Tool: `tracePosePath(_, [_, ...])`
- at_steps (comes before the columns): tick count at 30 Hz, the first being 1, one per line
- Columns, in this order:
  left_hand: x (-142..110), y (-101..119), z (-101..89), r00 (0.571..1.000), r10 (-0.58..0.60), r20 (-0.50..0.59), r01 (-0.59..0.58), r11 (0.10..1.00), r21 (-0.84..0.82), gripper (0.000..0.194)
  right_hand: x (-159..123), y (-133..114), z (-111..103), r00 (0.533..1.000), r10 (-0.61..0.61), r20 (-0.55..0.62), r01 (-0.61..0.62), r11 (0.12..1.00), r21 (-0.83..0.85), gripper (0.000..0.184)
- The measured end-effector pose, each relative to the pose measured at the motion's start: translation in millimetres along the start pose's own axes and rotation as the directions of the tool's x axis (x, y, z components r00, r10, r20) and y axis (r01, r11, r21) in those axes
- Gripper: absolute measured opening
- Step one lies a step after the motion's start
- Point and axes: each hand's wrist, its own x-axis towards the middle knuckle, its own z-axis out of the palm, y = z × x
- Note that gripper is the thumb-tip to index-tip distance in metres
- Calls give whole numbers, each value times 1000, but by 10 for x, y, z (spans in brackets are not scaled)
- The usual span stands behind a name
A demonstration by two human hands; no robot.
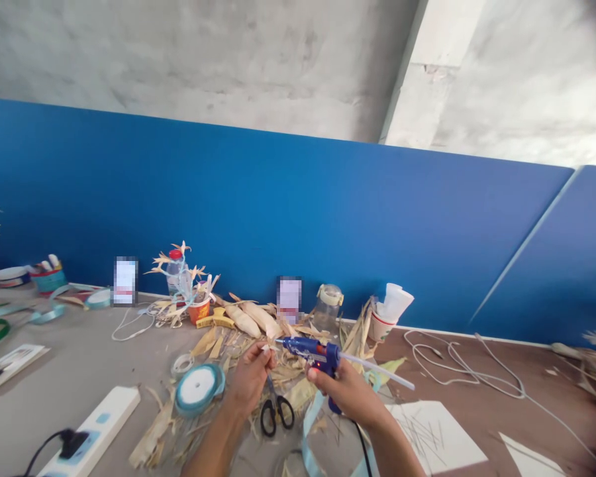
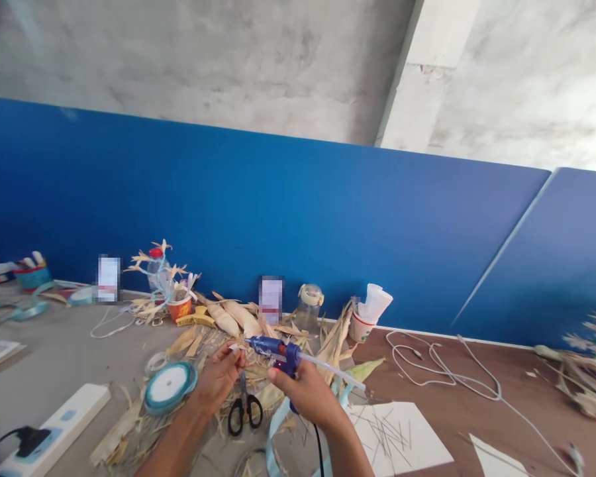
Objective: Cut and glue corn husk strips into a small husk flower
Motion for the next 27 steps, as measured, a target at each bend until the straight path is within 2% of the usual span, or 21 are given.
tracePosePath(17, [-10, 18, 30, 1000, 19, 14, -19, 999, 34, 17, 25, -12, 54, 999, -16, 31, 20, 991, -131, 40])
tracePosePath(23, [-6, 21, 23, 999, 45, 28, -47, 997, 57, 16, 18, -29, 81, 994, -80, 74, 87, 991, -100, 41])
tracePosePath(27, [-3, 16, 10, 999, 46, 23, -48, 996, 72, 14, 22, -37, 93, 996, -78, 42, 82, 992, -92, 40])
